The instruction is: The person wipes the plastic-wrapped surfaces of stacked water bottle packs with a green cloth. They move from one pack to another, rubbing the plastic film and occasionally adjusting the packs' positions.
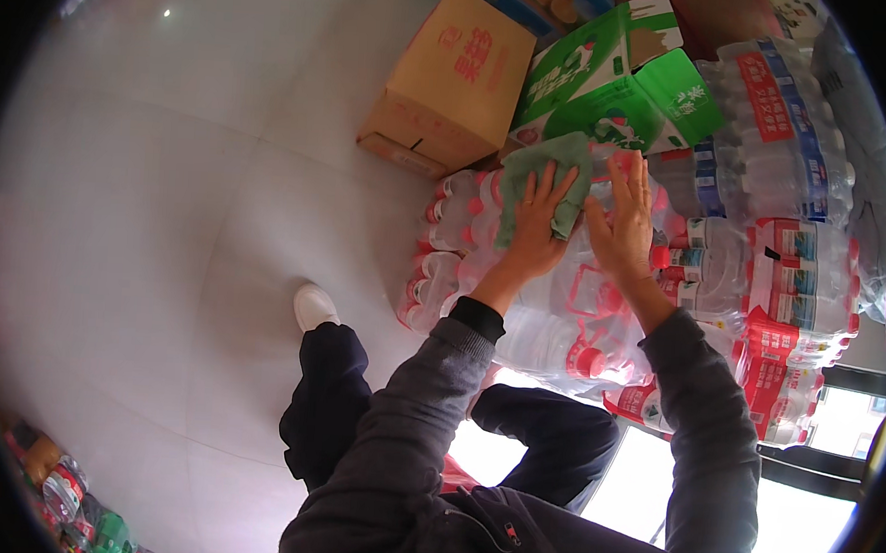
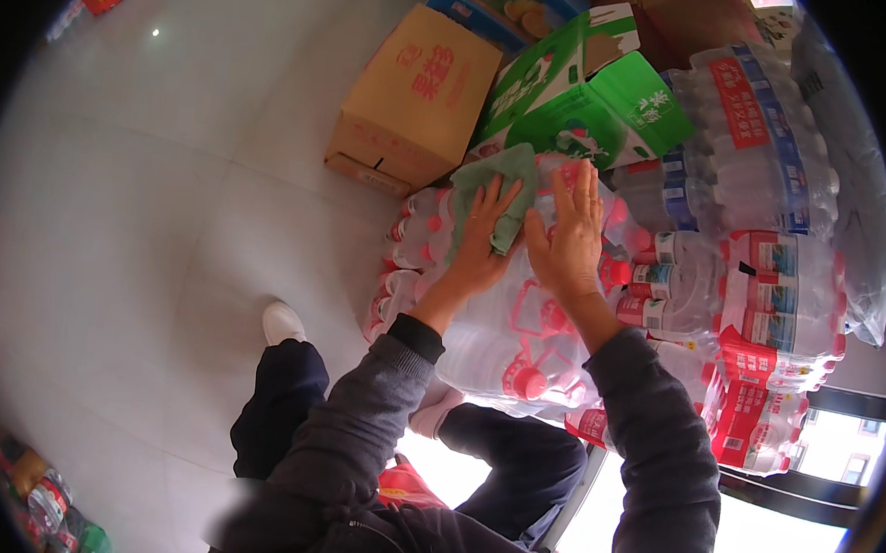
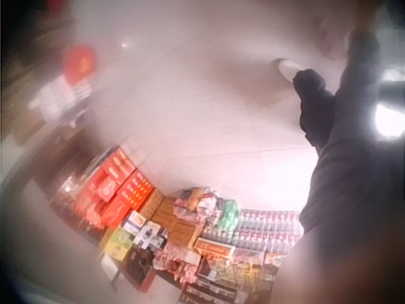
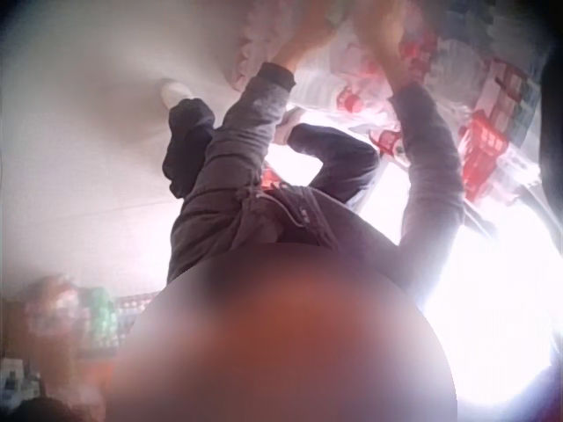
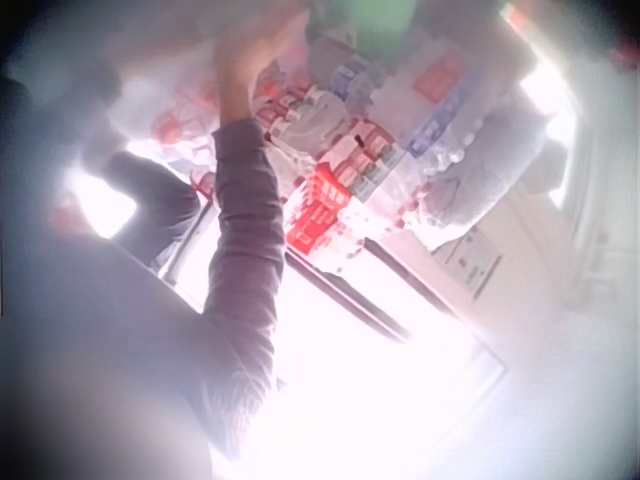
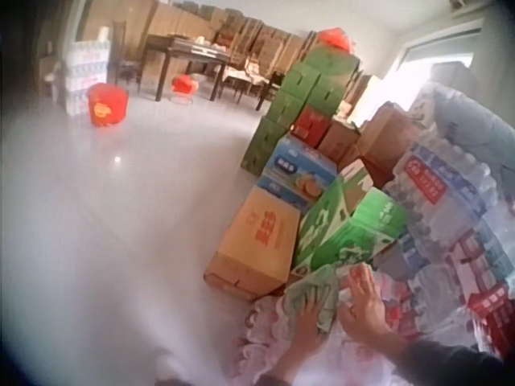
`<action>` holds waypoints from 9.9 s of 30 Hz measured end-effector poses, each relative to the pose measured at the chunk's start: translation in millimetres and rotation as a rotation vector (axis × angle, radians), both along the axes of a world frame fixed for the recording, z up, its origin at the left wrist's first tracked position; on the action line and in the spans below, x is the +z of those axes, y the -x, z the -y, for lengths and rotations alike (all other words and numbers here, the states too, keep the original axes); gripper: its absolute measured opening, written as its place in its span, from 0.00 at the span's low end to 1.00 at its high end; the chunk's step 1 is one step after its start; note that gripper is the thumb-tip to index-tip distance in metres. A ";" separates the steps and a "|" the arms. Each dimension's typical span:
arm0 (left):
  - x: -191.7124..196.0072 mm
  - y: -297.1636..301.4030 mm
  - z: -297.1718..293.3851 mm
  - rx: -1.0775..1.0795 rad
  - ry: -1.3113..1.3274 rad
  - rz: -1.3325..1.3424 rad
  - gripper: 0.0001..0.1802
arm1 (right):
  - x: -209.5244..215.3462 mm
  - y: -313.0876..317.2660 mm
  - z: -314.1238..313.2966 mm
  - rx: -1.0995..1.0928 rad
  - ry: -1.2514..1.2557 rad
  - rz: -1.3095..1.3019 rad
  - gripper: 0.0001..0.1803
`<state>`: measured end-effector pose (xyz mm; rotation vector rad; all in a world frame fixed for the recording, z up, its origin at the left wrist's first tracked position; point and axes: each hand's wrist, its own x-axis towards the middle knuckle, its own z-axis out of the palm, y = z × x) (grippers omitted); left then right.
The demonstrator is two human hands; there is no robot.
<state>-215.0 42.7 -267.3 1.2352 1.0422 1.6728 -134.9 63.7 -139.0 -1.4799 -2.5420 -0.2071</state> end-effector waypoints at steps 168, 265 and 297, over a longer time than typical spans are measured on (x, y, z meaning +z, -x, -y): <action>-131.3 48.3 44.9 -0.012 0.843 0.370 0.27 | 3.4 10.7 7.1 0.058 -0.046 0.083 0.22; -308.2 -13.5 91.1 0.030 1.122 0.181 0.56 | -62.1 57.4 192.0 0.343 0.435 0.709 0.22; -298.2 4.8 128.0 0.019 1.163 0.208 0.42 | -61.3 60.7 194.3 0.346 0.455 0.786 0.25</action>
